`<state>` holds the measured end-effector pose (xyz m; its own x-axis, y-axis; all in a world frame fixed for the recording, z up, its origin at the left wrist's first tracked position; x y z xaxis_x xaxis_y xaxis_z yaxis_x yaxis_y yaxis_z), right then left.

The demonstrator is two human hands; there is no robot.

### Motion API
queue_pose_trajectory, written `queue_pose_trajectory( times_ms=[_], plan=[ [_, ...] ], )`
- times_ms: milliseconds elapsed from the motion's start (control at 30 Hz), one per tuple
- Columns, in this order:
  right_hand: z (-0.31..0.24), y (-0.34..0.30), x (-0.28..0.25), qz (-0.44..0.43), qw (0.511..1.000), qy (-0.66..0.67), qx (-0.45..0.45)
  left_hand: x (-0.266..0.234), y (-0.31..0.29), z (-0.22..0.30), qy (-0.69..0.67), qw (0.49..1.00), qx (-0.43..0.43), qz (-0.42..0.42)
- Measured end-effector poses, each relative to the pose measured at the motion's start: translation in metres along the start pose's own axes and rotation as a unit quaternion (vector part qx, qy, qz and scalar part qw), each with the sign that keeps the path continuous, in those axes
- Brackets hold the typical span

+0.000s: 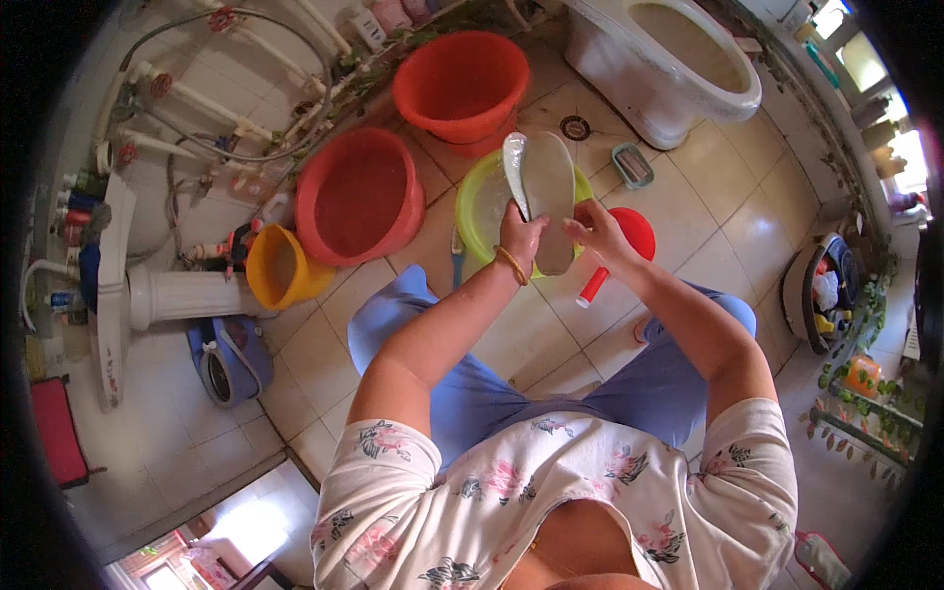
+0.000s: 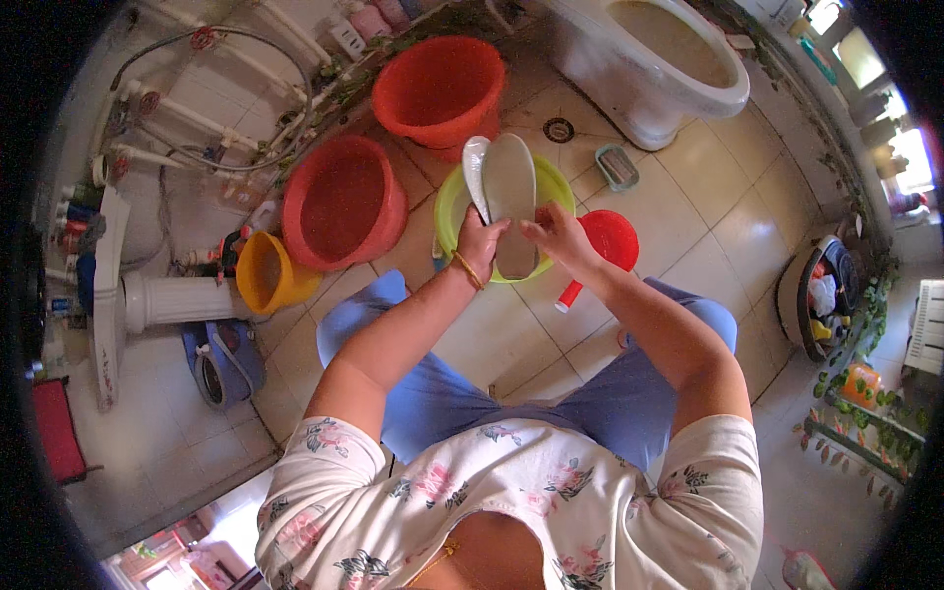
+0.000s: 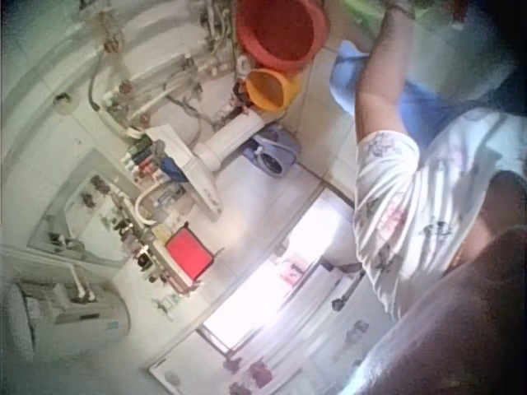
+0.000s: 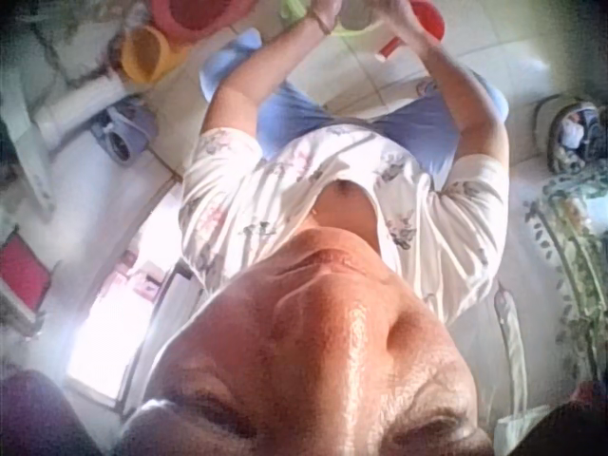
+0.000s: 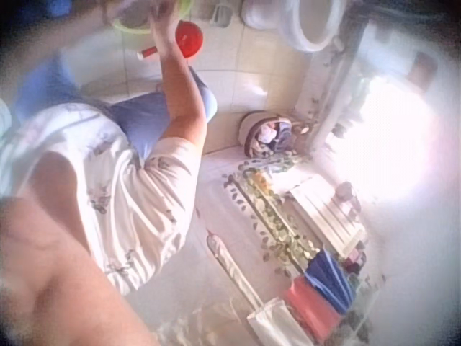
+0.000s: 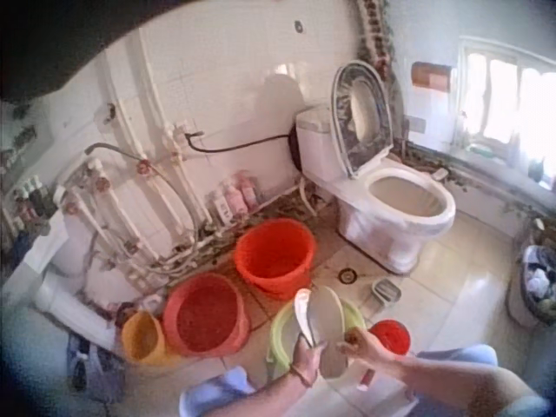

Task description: The person scrubs a pair of light-colored slippers with a brush in a yellow basin of water, rinses them, and then carries them to a balcony to hang them on a clothesline to dry.

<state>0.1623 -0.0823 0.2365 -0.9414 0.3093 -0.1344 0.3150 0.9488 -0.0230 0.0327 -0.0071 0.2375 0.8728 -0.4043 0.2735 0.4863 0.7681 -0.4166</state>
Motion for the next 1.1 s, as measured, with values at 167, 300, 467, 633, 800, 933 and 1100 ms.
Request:
queue_pose_trajectory(
  times_ms=[167,300,467,633,800,933,1100],
  plan=[
    [0.006,0.016,-0.007,0.070,0.996,-0.045,0.040,0.008,0.001,-0.010,-0.089,0.995,-0.018,-0.026],
    [-0.026,0.019,-0.023,0.094,0.985,-0.145,-0.018,0.001,-0.003,-0.013,-0.107,0.991,-0.081,-0.011],
    [-0.031,0.014,-0.024,0.056,0.971,-0.233,-0.008,0.008,-0.010,-0.008,-0.104,0.992,-0.069,-0.008],
    [-0.041,0.008,-0.026,0.092,0.969,-0.221,0.054,0.005,-0.012,-0.006,-0.126,0.986,-0.110,-0.009],
    [-0.017,0.006,-0.029,0.176,0.980,0.077,0.060,-0.002,-0.006,-0.012,-0.180,0.973,-0.144,-0.011],
    [-0.027,-0.007,-0.019,0.131,0.925,0.324,0.146,0.002,-0.011,-0.011,-0.228,0.961,-0.148,-0.039],
    [-0.020,-0.017,-0.005,0.122,0.941,0.251,0.190,0.009,-0.009,-0.010,-0.209,0.969,-0.112,-0.066]
  ],
)
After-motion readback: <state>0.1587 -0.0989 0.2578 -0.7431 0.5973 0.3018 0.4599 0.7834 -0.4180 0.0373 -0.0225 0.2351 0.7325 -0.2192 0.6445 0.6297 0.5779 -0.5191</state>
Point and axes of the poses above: each hand's wrist, its own y-axis towards the middle knuckle, its own x-axis out of the palm, z = x × y, the point moved 3 cm from there along y, towards the middle knuckle, and after that the axes turned 8 degrees about -x, right-handed, at the moved point
